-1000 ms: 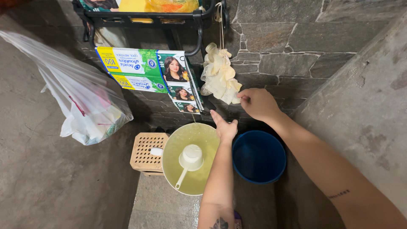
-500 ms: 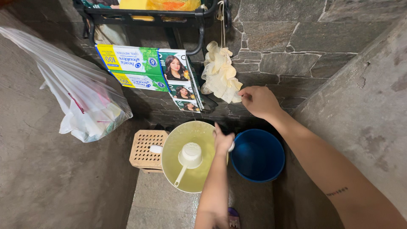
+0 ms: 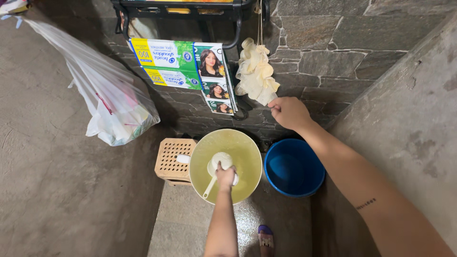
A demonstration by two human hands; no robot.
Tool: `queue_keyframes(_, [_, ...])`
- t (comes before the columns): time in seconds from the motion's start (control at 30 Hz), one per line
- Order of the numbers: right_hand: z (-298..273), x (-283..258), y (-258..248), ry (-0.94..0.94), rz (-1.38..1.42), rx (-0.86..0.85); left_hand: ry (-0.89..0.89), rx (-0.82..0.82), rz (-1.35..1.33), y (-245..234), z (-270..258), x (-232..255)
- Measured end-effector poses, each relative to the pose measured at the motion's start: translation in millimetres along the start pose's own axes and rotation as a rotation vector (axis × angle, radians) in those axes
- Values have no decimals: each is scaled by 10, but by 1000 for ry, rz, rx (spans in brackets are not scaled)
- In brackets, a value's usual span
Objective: The person uses scissors to cut the plastic seal off a small white container. They then remove a white plastic hanger from a wall hook, place the container inside the hanger's circular frame, and hang the assembly back on the wall.
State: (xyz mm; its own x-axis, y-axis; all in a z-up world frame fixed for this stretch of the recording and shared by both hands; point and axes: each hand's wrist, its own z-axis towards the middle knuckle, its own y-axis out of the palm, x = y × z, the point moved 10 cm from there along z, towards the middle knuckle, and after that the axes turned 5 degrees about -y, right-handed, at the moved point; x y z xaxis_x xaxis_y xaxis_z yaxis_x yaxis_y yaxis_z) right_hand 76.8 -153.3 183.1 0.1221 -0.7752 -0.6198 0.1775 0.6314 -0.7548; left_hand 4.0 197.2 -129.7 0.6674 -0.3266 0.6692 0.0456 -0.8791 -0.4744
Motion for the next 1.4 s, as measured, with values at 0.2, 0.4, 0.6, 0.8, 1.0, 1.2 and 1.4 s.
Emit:
queue_keyframes(0.2, [-40, 132, 90, 80, -30, 10, -126, 28, -494, -709, 381, -345])
queue_keyframes(0.4, [-63, 105, 105, 77, -18, 70, -91, -34, -760, -1000, 486, -195])
queue_keyframes(0.6, [155, -27, -320, 21, 7, 298, -60, -162, -788, -726, 300, 310])
queue_keyframes(0.8, [589, -361, -911, -36, 198, 494, -17, -261, -700, -500, -125, 1020])
queue_keyframes(1.0, [1051, -767, -1354, -234, 125, 734, -43, -317, -726, -518, -379, 1293])
queue_keyframes(1.2, [1496, -582, -1395, -139, 382, 717, -62, -310, -769, -748, -303, 1138])
queue_keyframes(1.4, [1476, -561, -1804, -236, 774, 712, -89, -352, -836, -952, -319, 1049])
